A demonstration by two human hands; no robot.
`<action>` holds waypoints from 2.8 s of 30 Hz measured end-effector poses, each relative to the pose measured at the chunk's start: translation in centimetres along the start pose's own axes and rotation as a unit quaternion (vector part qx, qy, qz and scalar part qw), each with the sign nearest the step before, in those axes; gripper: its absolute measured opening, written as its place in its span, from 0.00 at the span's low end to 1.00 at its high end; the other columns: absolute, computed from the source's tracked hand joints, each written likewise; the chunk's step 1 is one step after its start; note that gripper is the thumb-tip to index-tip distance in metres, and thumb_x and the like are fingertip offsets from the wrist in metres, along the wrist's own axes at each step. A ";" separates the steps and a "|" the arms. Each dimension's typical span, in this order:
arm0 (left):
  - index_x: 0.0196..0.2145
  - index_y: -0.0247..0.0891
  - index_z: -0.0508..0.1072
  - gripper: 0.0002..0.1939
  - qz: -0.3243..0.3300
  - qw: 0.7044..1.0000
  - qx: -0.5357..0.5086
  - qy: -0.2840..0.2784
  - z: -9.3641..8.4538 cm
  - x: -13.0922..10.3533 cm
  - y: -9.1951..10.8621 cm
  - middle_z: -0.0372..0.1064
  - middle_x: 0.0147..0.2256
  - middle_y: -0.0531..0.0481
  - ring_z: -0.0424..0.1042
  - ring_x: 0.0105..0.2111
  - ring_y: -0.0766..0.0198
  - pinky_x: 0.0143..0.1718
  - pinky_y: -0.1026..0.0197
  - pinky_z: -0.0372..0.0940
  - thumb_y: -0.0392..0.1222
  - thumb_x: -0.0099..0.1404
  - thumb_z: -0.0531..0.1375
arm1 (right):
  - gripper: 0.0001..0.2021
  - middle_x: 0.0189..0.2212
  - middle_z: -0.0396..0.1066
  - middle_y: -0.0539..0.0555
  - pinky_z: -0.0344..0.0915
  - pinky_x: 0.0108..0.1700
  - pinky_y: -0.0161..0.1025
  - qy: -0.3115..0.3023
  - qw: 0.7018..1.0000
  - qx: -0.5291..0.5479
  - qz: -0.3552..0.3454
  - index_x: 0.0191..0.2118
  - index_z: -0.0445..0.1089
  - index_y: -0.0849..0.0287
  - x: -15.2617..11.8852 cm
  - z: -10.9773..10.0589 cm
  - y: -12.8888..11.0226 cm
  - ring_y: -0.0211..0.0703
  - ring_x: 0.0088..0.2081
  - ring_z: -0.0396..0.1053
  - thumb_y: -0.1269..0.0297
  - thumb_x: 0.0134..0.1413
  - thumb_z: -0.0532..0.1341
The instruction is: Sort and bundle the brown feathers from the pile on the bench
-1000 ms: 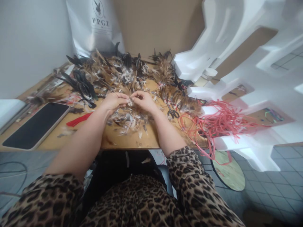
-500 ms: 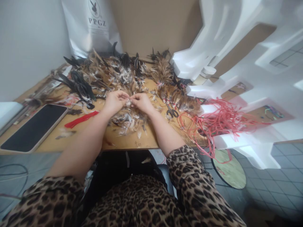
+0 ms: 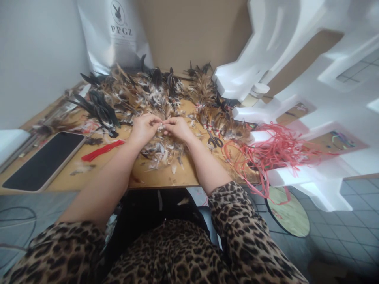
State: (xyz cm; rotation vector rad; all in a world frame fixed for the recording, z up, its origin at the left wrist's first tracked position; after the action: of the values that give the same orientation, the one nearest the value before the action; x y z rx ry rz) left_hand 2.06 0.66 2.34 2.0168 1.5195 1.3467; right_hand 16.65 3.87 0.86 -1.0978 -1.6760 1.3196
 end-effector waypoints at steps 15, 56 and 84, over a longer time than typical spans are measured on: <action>0.27 0.37 0.75 0.05 -0.010 1.000 -0.013 0.008 0.2 0.1 -0.6 0.71 0.28 0.50 0.68 0.29 0.64 0.36 0.63 0.61 0.35 0.51 0.59 | 0.05 0.18 0.65 0.44 0.55 0.17 0.25 0.021 0.997 -0.050 -0.055 0.32 0.64 0.61 0.0 0.5 0.2 0.31 0.17 0.65 0.71 0.45 0.57; 0.28 0.30 0.73 0.14 -0.244 0.891 -0.381 -0.050 1.0 -0.4 0.0 0.73 0.24 0.47 0.73 0.25 0.67 0.29 0.67 0.68 0.45 0.48 0.66 | 0.06 0.24 0.68 0.47 0.60 0.32 0.31 0.177 0.957 -0.161 -0.163 0.30 0.68 0.61 -0.7 -0.5 -0.7 0.32 0.26 0.64 0.64 0.48 0.57; 0.30 0.30 0.74 0.06 -0.300 0.770 -0.539 -0.162 0.4 -0.7 0.1 0.74 0.28 0.44 0.75 0.28 0.65 0.29 0.68 0.68 0.26 0.52 0.62 | 0.13 0.15 0.61 0.42 0.49 0.19 0.26 0.017 0.958 0.285 -0.024 0.26 0.64 0.61 -0.6 0.0 -1.4 0.27 0.17 0.56 0.61 0.36 0.68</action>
State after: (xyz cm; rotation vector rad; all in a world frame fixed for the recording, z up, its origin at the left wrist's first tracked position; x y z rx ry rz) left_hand 2.45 0.17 1.83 0.8445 0.7567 1.0815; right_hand 16.66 3.16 2.17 -0.7244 -1.1676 1.6033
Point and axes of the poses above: each hand's wrist, its own x-axis towards the middle knuckle, its own z-axis out of the palm, y = z × x, the point moved 2 cm from there along x, towards the middle knuckle
